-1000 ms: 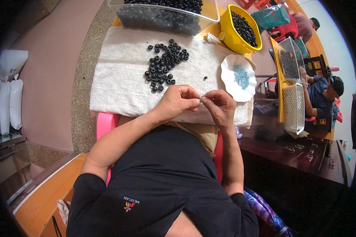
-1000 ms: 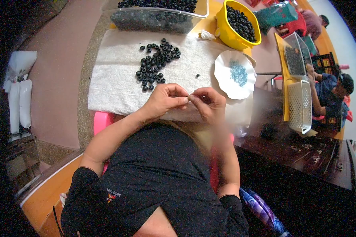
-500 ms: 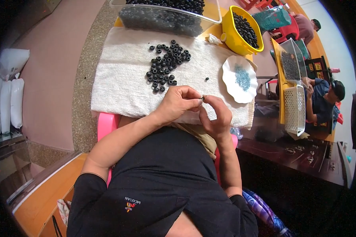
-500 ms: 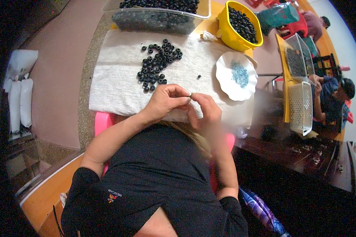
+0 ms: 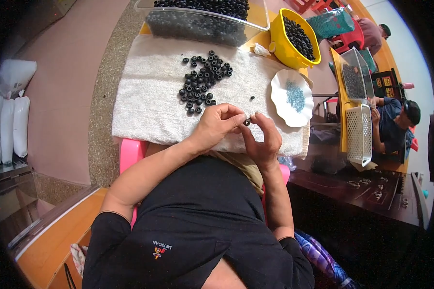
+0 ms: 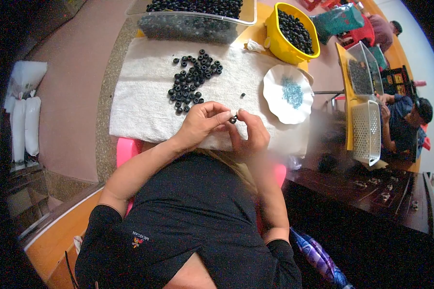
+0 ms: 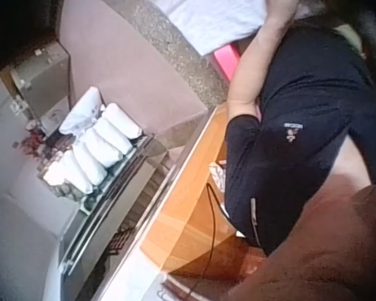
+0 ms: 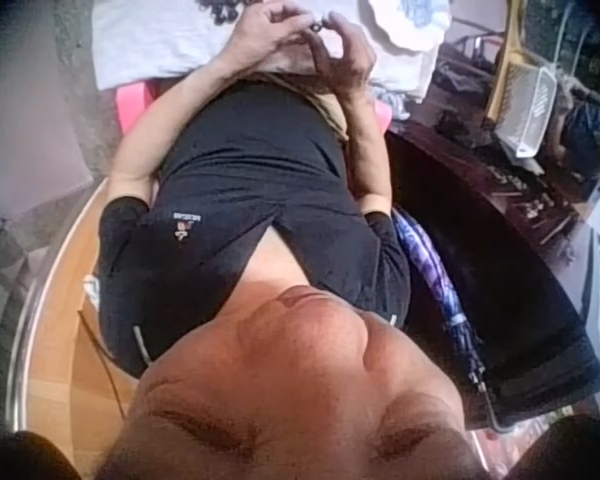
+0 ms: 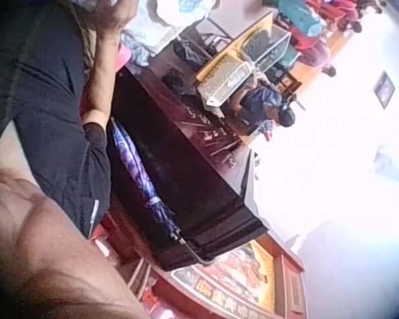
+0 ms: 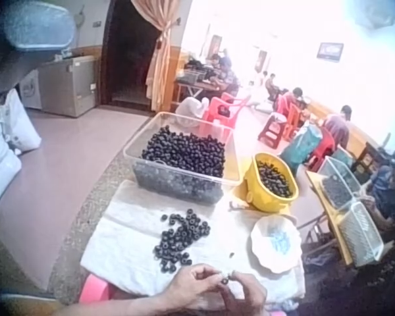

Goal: Manually sorting or inspecting small black plastic hardware components on a towel-covered desk.

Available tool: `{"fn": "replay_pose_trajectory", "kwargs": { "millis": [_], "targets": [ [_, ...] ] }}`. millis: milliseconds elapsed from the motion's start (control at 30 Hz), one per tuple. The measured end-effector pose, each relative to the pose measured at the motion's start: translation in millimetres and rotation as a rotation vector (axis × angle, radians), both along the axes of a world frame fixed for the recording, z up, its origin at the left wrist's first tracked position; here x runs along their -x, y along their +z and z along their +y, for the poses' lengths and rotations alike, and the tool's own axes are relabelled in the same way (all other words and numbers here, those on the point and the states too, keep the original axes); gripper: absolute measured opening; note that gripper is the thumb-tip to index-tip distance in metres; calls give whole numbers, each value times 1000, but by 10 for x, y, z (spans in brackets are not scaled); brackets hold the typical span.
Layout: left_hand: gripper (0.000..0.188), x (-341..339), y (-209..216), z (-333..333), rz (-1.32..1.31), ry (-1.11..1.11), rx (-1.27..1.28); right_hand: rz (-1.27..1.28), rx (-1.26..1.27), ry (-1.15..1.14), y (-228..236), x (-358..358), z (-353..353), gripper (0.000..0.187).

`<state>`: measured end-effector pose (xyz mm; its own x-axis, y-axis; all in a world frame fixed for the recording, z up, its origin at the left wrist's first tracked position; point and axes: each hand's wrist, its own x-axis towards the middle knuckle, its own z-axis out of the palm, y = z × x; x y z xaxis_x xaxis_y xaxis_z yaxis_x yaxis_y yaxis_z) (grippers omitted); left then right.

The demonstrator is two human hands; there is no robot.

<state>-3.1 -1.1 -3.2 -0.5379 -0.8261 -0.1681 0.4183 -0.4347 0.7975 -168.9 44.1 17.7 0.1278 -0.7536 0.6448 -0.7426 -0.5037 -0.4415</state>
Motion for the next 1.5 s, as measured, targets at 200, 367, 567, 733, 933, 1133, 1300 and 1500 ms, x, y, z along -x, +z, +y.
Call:
{"fn": "replay_pose_trajectory", "kwargs": {
  "millis": [200, 367, 567, 733, 933, 1133, 1300, 1500],
  "targets": [
    [20, 16, -22, 0, 14, 18, -25, 2, 7, -13, 18, 38, 3, 51],
    [16, 25, -45, 11, 3, 60, -5, 17, 8, 5, 21, 50, 3, 53],
    [12, 5, -6, -2, -47, -24, 81, 12, 11, 16, 32, 49, -2, 50],
    [10, -5, -9, 12, -9, -16, 53, 30, -29, 42, 81, 15, 1, 47],
    [10, -22, 2, 6, -43, -22, 107, 87, -114, 76, 187, -16, 39, 44],
    [11, -11, 13, 15, -86, -25, 121, 116, -119, 150, 201, 22, 21, 45],
    [11, -3, 30, 15, -51, -3, 76, 32, -136, 116, 133, 44, -4, 46],
    [12, -19, 2, 6, -99, -20, 139, -54, -215, 118, 145, 21, -6, 46]
  ]
}}
